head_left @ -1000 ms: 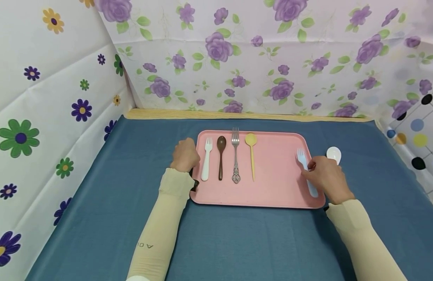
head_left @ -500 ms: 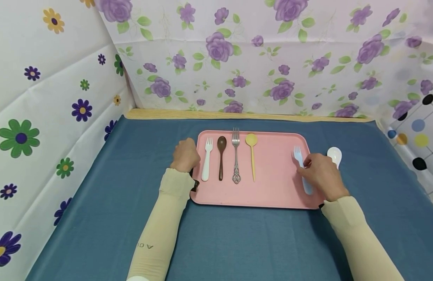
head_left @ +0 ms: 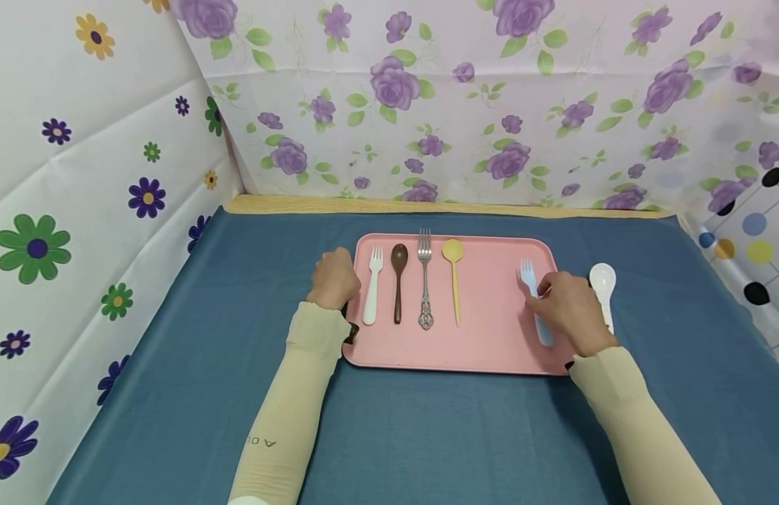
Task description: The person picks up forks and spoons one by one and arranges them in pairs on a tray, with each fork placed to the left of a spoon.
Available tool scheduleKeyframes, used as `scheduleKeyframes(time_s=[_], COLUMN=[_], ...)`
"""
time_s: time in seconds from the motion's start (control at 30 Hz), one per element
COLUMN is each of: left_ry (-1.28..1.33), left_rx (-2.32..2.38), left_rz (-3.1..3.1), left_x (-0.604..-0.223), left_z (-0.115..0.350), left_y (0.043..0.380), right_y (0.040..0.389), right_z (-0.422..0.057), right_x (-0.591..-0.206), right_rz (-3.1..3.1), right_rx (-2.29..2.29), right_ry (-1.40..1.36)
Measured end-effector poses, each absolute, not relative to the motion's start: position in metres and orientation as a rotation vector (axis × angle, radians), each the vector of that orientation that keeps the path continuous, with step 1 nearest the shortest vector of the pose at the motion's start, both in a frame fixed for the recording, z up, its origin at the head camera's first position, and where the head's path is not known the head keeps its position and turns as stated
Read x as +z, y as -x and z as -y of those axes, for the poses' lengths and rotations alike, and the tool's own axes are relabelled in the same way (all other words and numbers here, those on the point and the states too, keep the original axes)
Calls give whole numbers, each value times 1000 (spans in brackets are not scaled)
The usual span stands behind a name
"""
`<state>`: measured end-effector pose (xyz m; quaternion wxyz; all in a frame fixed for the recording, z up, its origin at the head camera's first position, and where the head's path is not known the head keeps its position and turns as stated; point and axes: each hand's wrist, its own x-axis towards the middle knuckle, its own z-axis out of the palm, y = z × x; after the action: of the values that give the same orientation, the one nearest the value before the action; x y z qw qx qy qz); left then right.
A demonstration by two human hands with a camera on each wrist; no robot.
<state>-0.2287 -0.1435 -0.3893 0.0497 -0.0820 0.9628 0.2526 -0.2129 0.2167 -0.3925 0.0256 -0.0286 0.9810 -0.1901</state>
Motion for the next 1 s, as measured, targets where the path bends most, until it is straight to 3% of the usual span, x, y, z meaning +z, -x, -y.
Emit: scheduleKeyframes(time_s=[1.0], left_ry=[214], left_rx=[756], left_rz=[-2941], left_x=[-391], left_z=[145], left_y=[230], right_y=[222], right_z=[-196], right_x=[-389], right_rz=[-2966], right_rx=[-656], right_ry=[4])
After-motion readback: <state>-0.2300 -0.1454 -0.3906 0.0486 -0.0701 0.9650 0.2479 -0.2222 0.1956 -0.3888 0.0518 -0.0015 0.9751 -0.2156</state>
